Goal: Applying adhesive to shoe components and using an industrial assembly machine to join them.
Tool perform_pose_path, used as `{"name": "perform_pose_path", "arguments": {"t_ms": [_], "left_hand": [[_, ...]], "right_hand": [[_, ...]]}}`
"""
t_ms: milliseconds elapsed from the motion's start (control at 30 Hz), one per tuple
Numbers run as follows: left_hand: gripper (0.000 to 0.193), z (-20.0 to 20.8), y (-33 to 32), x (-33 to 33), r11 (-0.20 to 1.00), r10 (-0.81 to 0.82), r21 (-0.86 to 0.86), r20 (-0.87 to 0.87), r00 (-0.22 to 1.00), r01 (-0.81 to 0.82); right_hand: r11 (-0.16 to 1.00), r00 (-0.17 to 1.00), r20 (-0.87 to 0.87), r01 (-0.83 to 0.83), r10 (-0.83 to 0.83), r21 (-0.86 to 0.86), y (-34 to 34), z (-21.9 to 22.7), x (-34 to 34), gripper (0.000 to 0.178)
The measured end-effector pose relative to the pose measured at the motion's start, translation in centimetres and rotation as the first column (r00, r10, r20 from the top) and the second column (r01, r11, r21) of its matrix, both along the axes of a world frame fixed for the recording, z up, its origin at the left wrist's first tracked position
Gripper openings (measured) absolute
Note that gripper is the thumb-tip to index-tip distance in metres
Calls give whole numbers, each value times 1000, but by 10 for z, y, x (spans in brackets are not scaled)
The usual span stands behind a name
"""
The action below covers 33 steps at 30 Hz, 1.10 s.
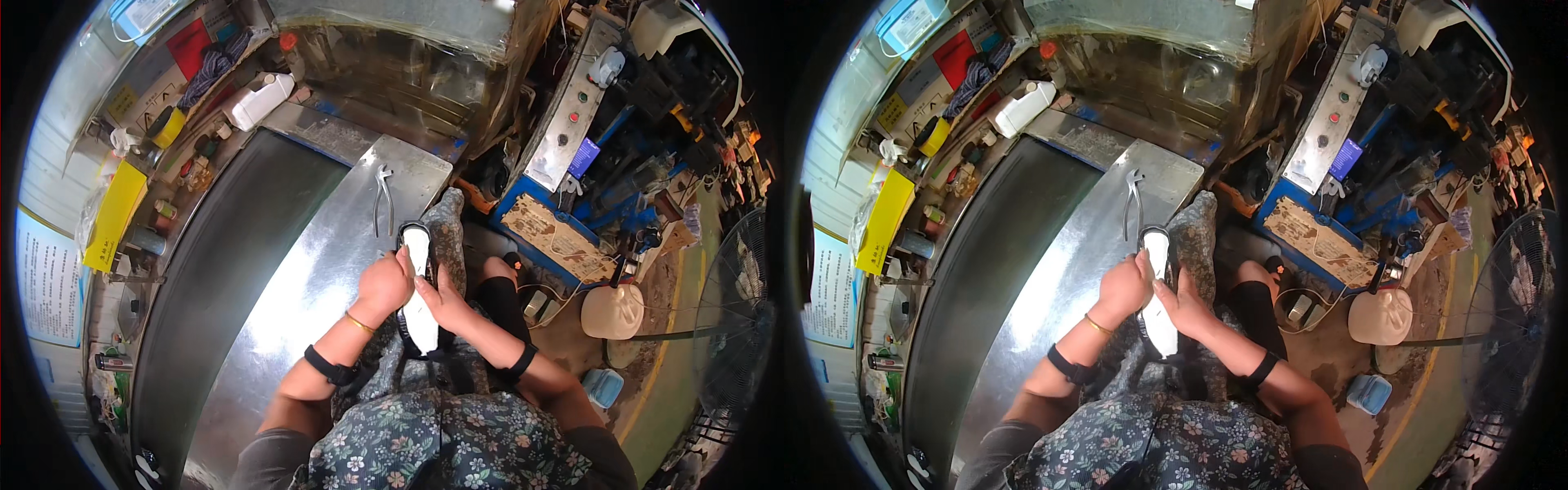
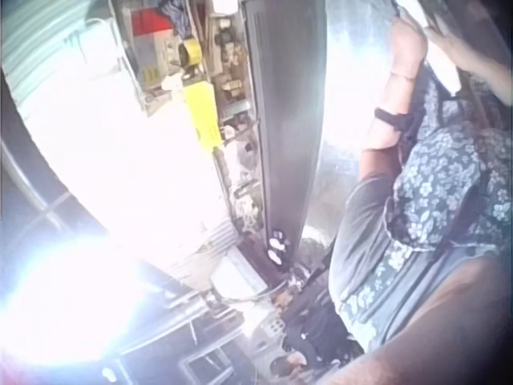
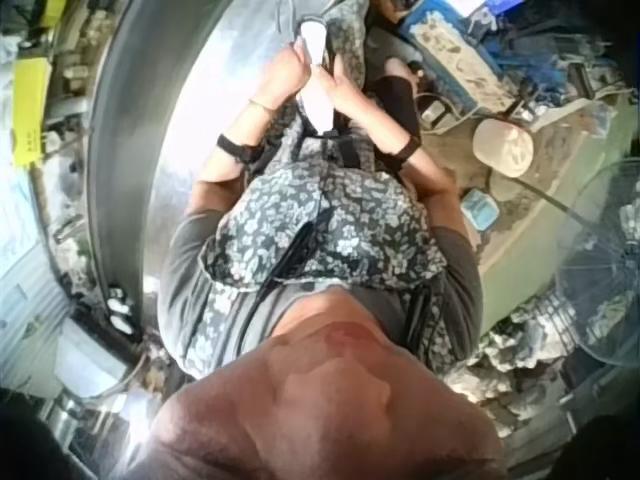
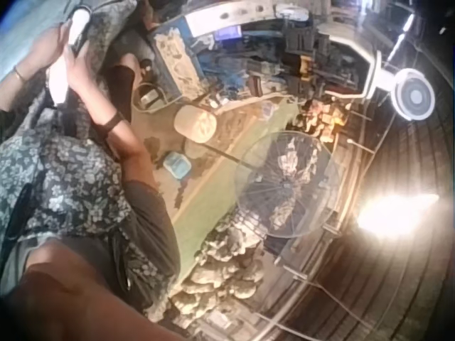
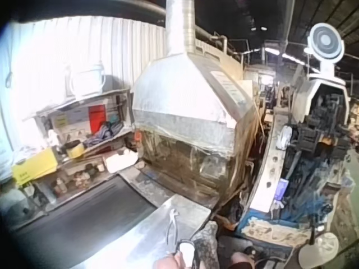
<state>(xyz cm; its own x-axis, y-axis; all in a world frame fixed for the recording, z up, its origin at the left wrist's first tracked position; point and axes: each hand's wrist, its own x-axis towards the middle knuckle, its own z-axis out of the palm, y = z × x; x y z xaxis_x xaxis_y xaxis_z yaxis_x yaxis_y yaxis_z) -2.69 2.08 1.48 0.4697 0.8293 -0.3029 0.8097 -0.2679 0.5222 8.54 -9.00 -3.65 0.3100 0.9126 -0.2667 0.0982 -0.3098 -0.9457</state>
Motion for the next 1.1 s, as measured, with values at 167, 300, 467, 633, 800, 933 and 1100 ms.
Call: {"name": "perform_pose_path", "arguments": {"t_ms": [167,300,467,633,800,933,1100], "left_hand": [[63,12,21,-18,977,-206,-43,64,976,209],[104,0,13,-45,741,29,-580,531,847,338],[78,-16,20,-18,458,776,-867,499,386,199],[57,3,4,20,432,872,-889,454,182,151],[73,15,-21,18,597,589,-768,615,525,231],[29,-7,-17,-9,942,-295,54,605,740,332],[23,-49,-35,-43,793,-581,476,402,707,381]], "right_hand": [[998,996,-84,28,-23,64,0,-6,-7,97],[975,973,-222,-6,57,224,-2,0,10,78],[993,881,-465,-39,87,111,13,28,34,63],[914,977,158,-190,141,358,-24,62,42,78],[956,984,-166,110,-66,271,-88,97,93,75],[858,884,253,252,-392,448,-130,150,192,70],[759,244,725,321,-644,566,-150,219,358,63]]}}
